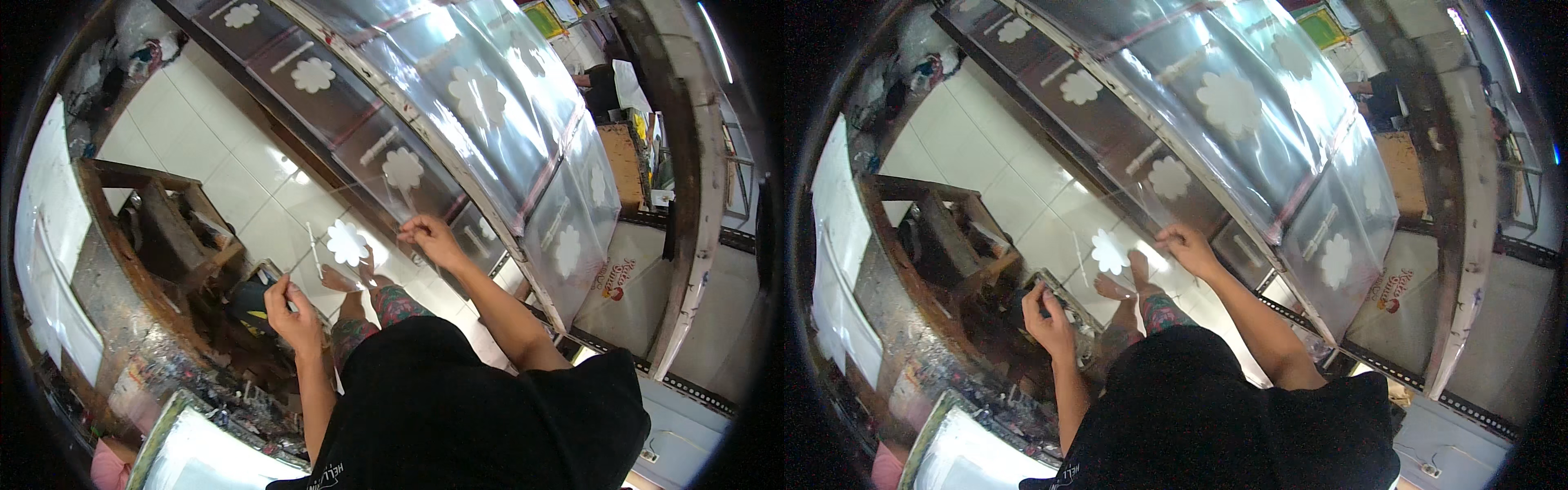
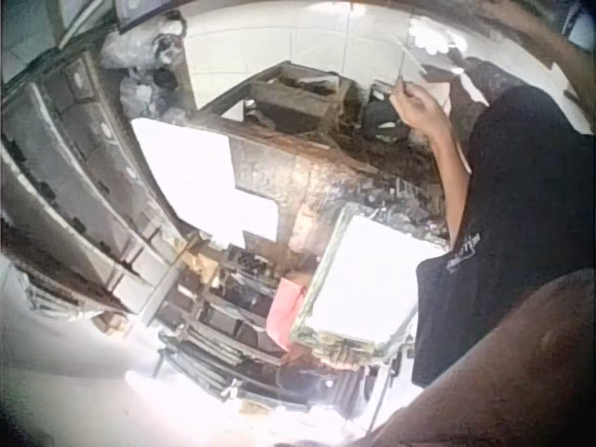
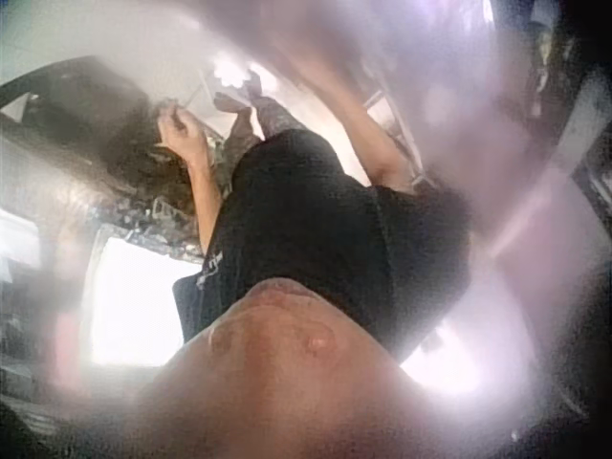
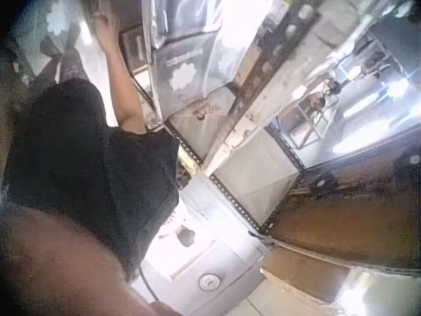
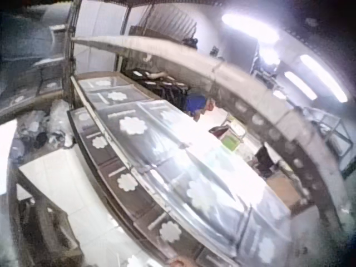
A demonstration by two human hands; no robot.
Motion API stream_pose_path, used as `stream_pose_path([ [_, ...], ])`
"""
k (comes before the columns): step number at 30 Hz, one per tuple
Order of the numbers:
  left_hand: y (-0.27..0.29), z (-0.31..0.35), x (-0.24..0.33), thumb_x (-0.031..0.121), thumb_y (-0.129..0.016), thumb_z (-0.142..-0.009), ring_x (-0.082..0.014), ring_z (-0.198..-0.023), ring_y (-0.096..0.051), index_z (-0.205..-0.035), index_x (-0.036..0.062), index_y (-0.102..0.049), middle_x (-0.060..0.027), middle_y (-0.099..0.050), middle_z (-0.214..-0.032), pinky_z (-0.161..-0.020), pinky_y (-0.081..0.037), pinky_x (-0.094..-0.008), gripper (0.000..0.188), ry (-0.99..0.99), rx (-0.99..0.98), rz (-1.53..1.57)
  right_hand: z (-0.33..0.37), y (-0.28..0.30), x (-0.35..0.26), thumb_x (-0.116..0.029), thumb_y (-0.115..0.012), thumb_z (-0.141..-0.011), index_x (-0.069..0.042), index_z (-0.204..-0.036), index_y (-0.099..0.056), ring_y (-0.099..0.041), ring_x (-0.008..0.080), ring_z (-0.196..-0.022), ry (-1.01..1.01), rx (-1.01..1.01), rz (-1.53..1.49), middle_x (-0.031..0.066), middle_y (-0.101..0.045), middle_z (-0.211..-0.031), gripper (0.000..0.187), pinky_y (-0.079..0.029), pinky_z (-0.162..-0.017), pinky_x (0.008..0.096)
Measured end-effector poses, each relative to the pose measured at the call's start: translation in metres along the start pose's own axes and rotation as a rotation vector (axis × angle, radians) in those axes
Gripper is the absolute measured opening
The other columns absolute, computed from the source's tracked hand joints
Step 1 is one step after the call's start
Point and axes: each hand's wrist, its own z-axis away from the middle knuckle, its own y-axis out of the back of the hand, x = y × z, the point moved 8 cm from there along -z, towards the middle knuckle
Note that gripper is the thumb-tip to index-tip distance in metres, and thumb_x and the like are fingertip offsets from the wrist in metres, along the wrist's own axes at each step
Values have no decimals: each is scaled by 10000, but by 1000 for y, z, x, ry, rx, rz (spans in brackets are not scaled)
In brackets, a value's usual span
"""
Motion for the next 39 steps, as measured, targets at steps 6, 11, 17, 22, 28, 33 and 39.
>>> stream_pose_path([
  [6,-69,144,-146,86,-533,-967,-295,-850,-589,-1110,-59,-637,-165,-608,-999,-762,-486,-366,229,570,-130,11,56,112,119,-25,-579,-931,-16,-1023,-652,-699,197,-932,-68,170,143,103,-700,-988,118,-541,-840,326],
  [11,-115,285,-203,139,-574,-929,-374,-989,-570,-1123,-65,-628,-206,-580,-1037,-888,-463,-477,287,574,-487,-267,77,244,229,6,-552,-851,-30,-893,-655,-664,251,-793,159,687,942,126,-670,-799,117,-515,-746,352],
  [17,-152,415,-245,113,-594,-871,-451,-1147,-508,-1095,-48,-628,-267,-545,-1232,-986,-426,-528,278,520,-657,-291,46,371,287,14,-503,-819,-50,-800,-617,-650,295,-786,-113,894,984,136,-660,-809,133,-504,-747,379],
  [22,-173,421,-237,128,-645,-836,-447,-1190,-493,-1114,-4,-650,-249,-542,-1288,-1002,-414,-544,308,620,-768,-383,9,417,270,-42,-545,-802,-65,-844,-684,-668,326,-806,19,974,1223,147,-682,-812,146,-521,-772,418],
  [28,-173,432,-235,121,-664,-816,-441,-1192,-487,-1121,12,-644,-225,-537,-1313,-1006,-407,-544,324,535,-738,-471,-46,431,253,-51,-566,-784,-55,-813,-660,-627,354,-832,167,927,1319,142,-626,-764,98,-497,-772,430],
  [33,-175,432,-233,109,-661,-797,-434,-1198,-476,-1117,27,-635,-218,-527,-1323,-1020,-396,-535,331,554,-742,-481,-58,490,275,-62,-563,-789,-46,-821,-645,-624,332,-817,14,951,1149,134,-615,-804,89,-495,-764,423],
  [39,-174,436,-235,109,-669,-756,-438,-1200,-473,-1108,15,-628,-211,-529,-1311,-1019,-393,-550,366,528,-746,-484,-82,479,264,-106,-584,-799,-107,-890,-674,-648,325,-909,-149,928,1245,123,-656,-914,128,-506,-811,421],
])
